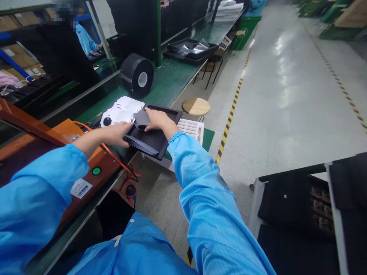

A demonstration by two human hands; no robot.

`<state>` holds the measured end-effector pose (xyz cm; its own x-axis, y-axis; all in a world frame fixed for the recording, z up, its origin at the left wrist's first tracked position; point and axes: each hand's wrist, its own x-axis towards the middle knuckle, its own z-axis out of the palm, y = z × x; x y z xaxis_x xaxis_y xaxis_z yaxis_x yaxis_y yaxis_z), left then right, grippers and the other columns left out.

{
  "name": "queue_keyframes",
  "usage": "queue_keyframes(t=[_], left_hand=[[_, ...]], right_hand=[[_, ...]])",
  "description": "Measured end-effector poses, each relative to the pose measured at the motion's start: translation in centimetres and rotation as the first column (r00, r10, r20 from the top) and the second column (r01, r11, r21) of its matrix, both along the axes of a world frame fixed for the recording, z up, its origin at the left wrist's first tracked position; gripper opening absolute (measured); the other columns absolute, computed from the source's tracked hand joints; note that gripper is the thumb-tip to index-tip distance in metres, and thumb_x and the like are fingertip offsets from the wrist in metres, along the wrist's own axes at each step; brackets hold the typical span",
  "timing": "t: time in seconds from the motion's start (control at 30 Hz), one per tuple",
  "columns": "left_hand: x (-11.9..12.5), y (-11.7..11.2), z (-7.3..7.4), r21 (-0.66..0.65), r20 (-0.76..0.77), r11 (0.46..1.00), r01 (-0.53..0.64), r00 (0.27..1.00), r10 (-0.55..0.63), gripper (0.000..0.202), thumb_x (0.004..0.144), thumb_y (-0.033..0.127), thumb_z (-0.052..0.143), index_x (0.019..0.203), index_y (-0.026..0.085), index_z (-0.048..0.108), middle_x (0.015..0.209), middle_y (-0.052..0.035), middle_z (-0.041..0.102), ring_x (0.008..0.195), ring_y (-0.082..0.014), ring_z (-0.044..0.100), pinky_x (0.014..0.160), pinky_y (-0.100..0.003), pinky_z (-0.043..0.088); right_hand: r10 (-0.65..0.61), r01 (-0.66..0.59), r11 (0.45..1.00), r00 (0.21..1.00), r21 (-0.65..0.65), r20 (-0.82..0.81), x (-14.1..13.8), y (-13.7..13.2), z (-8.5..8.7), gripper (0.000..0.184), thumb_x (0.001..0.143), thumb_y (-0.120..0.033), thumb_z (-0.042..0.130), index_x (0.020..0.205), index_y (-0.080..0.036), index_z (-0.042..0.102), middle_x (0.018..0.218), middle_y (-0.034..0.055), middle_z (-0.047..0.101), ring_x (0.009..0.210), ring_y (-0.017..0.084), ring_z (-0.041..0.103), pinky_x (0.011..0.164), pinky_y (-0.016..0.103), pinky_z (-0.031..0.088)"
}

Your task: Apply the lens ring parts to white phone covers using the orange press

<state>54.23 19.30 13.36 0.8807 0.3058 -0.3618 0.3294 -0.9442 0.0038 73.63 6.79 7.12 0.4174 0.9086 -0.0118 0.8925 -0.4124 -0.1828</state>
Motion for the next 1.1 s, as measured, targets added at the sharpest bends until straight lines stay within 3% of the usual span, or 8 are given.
queue_keyframes(t=[0.07, 0.17, 0.27, 0.43, 0.53, 0.63, 0.8, 1.1], left_hand=[[1.5, 1.5, 0.9, -0.07, 0.07, 0.987, -0.141, 0.987, 0.146, 0.109, 0.079, 0.045, 0.085, 0.172, 0.024, 0.031, 0.172, -0.0174, 0.043, 0.152, -0.0343, 0.053, 0.117, -0.035, 0.048], [4.2, 2.5, 0.8, -0.113, 0.131, 0.969, -0.22, 0.963, 0.234, 0.121, 0.08, 0.048, 0.089, 0.175, 0.021, 0.019, 0.175, -0.0249, 0.036, 0.146, -0.0361, 0.059, 0.106, -0.034, 0.056], [6.7, 2.4, -0.8, -0.198, 0.114, 0.958, -0.207, 0.966, 0.233, 0.132, 0.073, 0.042, 0.098, 0.175, 0.023, 0.016, 0.168, -0.028, 0.044, 0.124, -0.0333, 0.073, 0.087, -0.032, 0.063], [8.7, 3.0, -3.0, -0.307, 0.104, 0.946, -0.107, 0.984, 0.145, 0.108, 0.08, 0.026, 0.089, 0.168, 0.028, 0.028, 0.162, -0.0206, 0.05, 0.106, -0.0237, 0.076, 0.074, -0.027, 0.065], [9.4, 3.4, -3.6, -0.314, 0.089, 0.946, -0.077, 0.99, 0.11, 0.102, 0.074, 0.024, 0.089, 0.161, 0.03, 0.036, 0.157, -0.0174, 0.053, 0.106, -0.0256, 0.076, 0.074, -0.031, 0.066], [9.8, 3.3, -3.9, -0.252, 0.09, 0.967, -0.04, 0.994, 0.064, 0.114, 0.063, 0.027, 0.092, 0.162, 0.03, 0.036, 0.16, -0.0169, 0.049, 0.119, -0.0317, 0.072, 0.087, -0.036, 0.065], [10.5, 2.6, -3.2, -0.134, 0.113, 0.991, 0.029, 0.993, -0.013, 0.121, 0.066, 0.043, 0.091, 0.169, 0.021, 0.031, 0.159, -0.018, 0.05, 0.14, -0.0343, 0.062, 0.114, -0.035, 0.052], [13.4, 1.4, -1.2, -0.087, 0.099, 0.994, 0.062, 0.994, -0.053, 0.103, 0.059, 0.037, 0.094, 0.151, 0.017, 0.052, 0.134, -0.0133, 0.068, 0.123, -0.0344, 0.069, 0.101, -0.034, 0.055]], right_hand=[[-0.009, 0.009, 1.0, 1.0, -0.004, 0.009, -0.1, 0.0, 0.2, 0.1, 0.078, -0.051, 0.095, 0.157, -0.012, 0.048, 0.152, 0.0229, 0.065, 0.137, 0.038, 0.066, 0.111, 0.044, 0.054], [-0.006, 0.006, 1.0, 1.0, 0.008, 0.021, -0.3, 0.2, 0.3, 0.087, 0.079, -0.053, 0.094, 0.146, -0.013, 0.057, 0.145, 0.0217, 0.069, 0.13, 0.039, 0.07, 0.106, 0.045, 0.056], [0.007, -0.007, 1.0, 1.0, 0.022, 0.019, -0.2, 0.0, 0.4, 0.086, 0.079, -0.056, 0.093, 0.146, -0.014, 0.058, 0.147, 0.0216, 0.069, 0.129, 0.038, 0.071, 0.105, 0.045, 0.057], [-0.012, 0.015, 0.995, 0.999, 0.094, -0.032, 1.3, -3.5, -0.2, 0.11, 0.078, -0.056, 0.094, 0.165, -0.016, 0.041, 0.167, 0.0208, 0.052, 0.146, 0.038, 0.059, 0.118, 0.046, 0.051], [-0.098, 0.112, 0.984, 0.99, 0.139, -0.101, 1.5, -5.8, -1.3, 0.089, 0.086, -0.047, 0.088, 0.161, -0.019, 0.049, 0.161, 0.0157, 0.059, 0.143, 0.035, 0.061, 0.117, 0.046, 0.052], [-0.139, 0.142, 0.98, 0.99, 0.142, -0.034, 1.1, -6.2, -2.4, 0.066, 0.092, -0.038, 0.08, 0.152, -0.022, 0.058, 0.154, 0.0138, 0.066, 0.138, 0.036, 0.064, 0.112, 0.05, 0.054], [-0.153, 0.153, 0.977, 0.988, 0.148, -0.014, 2.0, -5.4, -2.3, 0.065, 0.087, -0.04, 0.083, 0.147, -0.027, 0.064, 0.142, 0.0113, 0.074, 0.132, 0.037, 0.068, 0.106, 0.049, 0.057], [-0.283, 0.285, 0.944, 0.958, 0.163, -0.036, 3.5, -6.2, -2.2, 0.065, 0.089, -0.049, 0.081, 0.149, -0.028, 0.066, 0.138, 0.0094, 0.077, 0.127, 0.038, 0.072, 0.106, 0.049, 0.058]])
